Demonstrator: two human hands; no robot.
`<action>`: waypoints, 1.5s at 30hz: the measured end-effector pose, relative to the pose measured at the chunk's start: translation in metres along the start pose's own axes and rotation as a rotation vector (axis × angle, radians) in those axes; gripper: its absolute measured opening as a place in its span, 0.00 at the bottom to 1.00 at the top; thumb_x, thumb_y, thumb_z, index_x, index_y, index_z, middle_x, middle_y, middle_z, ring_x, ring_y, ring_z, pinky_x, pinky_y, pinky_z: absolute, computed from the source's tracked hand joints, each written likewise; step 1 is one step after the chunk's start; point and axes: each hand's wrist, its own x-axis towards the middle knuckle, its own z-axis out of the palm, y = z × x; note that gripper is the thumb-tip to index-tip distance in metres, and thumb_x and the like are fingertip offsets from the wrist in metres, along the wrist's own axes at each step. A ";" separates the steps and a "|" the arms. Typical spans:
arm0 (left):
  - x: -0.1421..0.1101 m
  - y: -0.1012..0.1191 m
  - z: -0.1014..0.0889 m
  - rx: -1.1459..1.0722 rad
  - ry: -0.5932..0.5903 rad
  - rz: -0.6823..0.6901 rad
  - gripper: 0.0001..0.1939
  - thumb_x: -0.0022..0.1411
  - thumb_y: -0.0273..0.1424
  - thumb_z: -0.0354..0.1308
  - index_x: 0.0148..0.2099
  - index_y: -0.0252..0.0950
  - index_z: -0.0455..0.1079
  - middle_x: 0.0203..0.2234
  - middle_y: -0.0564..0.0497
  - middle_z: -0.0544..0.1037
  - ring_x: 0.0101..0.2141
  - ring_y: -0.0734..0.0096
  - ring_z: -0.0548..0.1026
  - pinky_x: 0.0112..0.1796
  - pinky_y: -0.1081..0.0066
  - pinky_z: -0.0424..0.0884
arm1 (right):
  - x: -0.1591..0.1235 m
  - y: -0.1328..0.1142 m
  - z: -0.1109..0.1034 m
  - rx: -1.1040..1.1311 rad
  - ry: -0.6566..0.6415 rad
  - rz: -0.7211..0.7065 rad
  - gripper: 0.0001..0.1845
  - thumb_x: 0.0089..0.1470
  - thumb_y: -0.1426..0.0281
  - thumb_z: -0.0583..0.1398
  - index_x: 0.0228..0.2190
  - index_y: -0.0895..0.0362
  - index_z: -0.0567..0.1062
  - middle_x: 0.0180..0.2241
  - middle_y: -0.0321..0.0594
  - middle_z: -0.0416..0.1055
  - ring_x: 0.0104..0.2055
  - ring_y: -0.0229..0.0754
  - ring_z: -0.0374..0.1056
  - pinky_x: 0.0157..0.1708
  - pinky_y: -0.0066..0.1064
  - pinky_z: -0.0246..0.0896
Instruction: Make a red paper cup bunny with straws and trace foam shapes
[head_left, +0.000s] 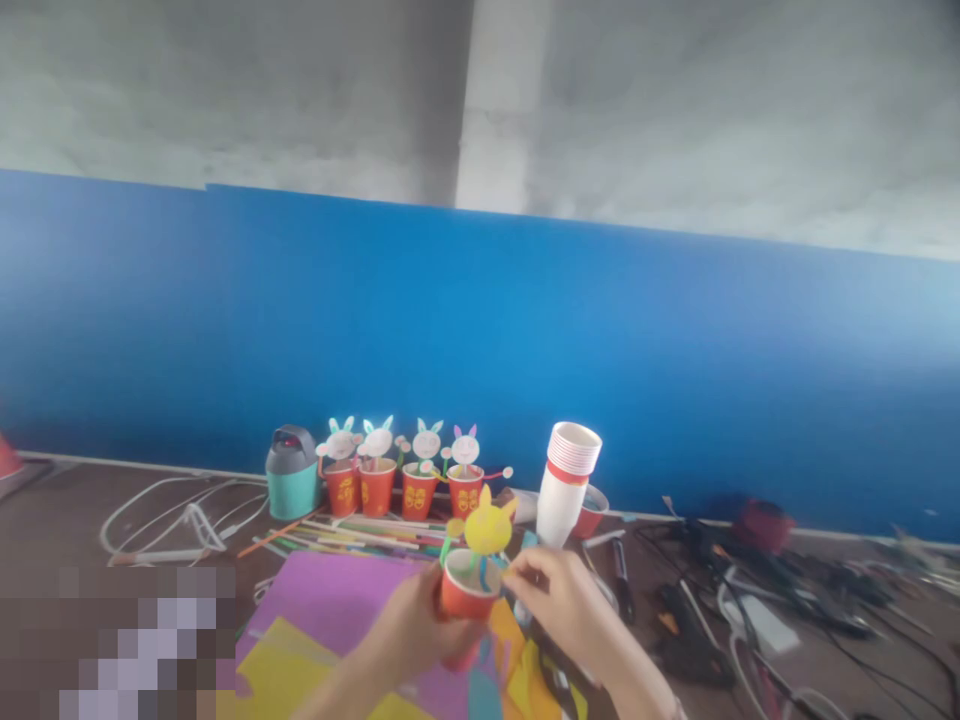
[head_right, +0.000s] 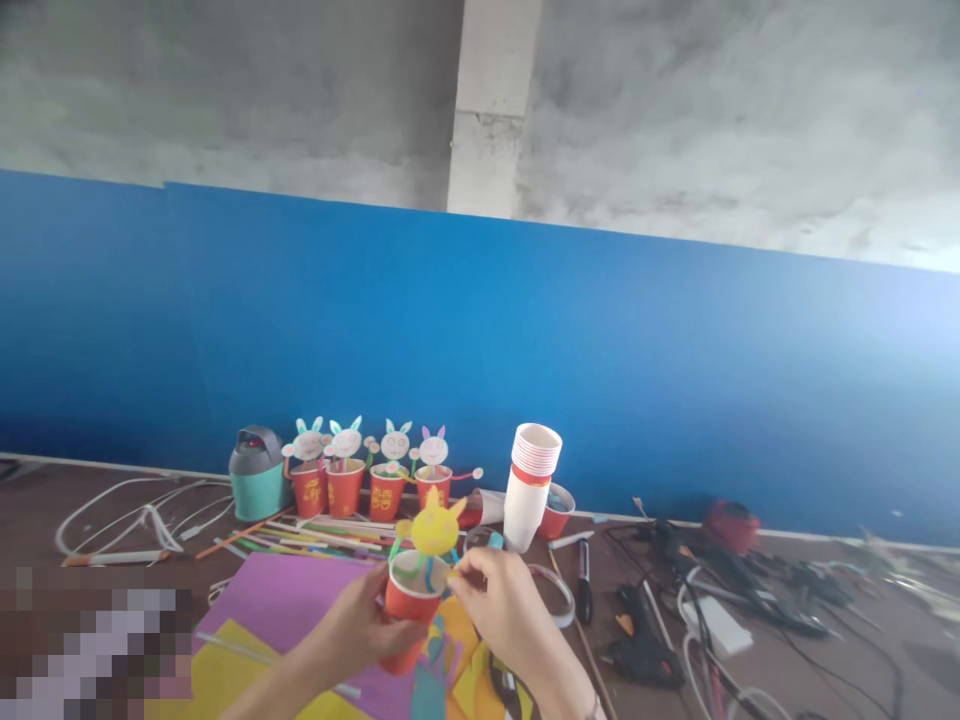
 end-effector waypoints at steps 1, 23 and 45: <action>0.003 -0.003 0.000 -0.084 -0.027 0.010 0.20 0.45 0.34 0.66 0.41 0.32 0.73 0.29 0.48 0.80 0.30 0.63 0.76 0.29 0.72 0.70 | 0.002 0.000 0.001 0.051 0.012 0.038 0.09 0.49 0.69 0.59 0.21 0.56 0.76 0.19 0.35 0.73 0.22 0.39 0.66 0.22 0.26 0.56; 0.003 0.003 0.008 -0.493 0.049 -0.024 0.33 0.43 0.49 0.68 0.46 0.32 0.72 0.38 0.42 0.81 0.40 0.54 0.76 0.38 0.64 0.71 | 0.008 -0.006 0.034 0.763 0.127 0.208 0.16 0.40 0.58 0.68 0.25 0.59 0.77 0.23 0.39 0.74 0.26 0.40 0.69 0.28 0.28 0.65; 0.006 0.002 0.002 -0.459 0.021 0.110 0.29 0.45 0.42 0.69 0.47 0.34 0.68 0.37 0.43 0.80 0.37 0.57 0.77 0.37 0.66 0.73 | 0.007 0.002 0.022 0.896 0.012 0.288 0.17 0.36 0.59 0.71 0.22 0.59 0.76 0.22 0.36 0.72 0.26 0.38 0.66 0.29 0.27 0.60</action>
